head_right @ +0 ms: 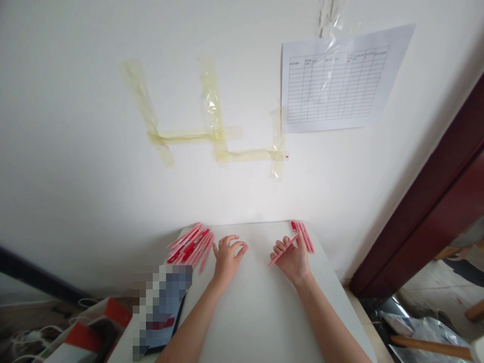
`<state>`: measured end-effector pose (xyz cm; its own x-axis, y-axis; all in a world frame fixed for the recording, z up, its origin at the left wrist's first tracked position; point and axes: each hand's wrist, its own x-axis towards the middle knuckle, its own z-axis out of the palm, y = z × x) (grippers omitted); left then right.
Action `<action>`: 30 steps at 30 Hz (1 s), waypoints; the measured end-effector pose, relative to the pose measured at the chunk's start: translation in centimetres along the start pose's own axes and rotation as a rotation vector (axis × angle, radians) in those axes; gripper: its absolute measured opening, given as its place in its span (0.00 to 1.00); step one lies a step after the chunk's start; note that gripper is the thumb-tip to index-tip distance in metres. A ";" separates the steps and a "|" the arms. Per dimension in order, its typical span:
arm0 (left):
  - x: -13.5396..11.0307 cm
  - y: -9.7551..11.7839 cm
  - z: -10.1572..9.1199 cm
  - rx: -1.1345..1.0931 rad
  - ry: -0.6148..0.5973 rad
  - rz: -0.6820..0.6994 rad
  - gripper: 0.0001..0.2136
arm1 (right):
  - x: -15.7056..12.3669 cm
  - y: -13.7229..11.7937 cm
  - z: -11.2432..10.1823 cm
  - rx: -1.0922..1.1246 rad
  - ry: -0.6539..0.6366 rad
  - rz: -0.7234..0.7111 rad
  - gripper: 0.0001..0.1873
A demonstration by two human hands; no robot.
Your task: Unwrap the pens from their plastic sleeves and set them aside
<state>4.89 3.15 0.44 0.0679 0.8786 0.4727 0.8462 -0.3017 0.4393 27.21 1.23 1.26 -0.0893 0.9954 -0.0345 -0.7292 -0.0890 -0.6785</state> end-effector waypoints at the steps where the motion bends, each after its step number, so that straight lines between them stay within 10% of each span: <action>1: 0.0 0.0 0.0 -0.002 -0.002 -0.001 0.06 | 0.0 0.0 -0.1 0.001 0.000 -0.002 0.29; 30: 0.2 -0.5 0.7 -0.029 -0.035 -0.027 0.09 | 0.3 0.2 -0.9 0.060 -0.068 -0.008 0.26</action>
<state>4.84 3.68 -0.22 0.0639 0.8990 0.4333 0.8326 -0.2874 0.4735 27.63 1.51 0.48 -0.1281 0.9915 0.0221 -0.7694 -0.0853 -0.6331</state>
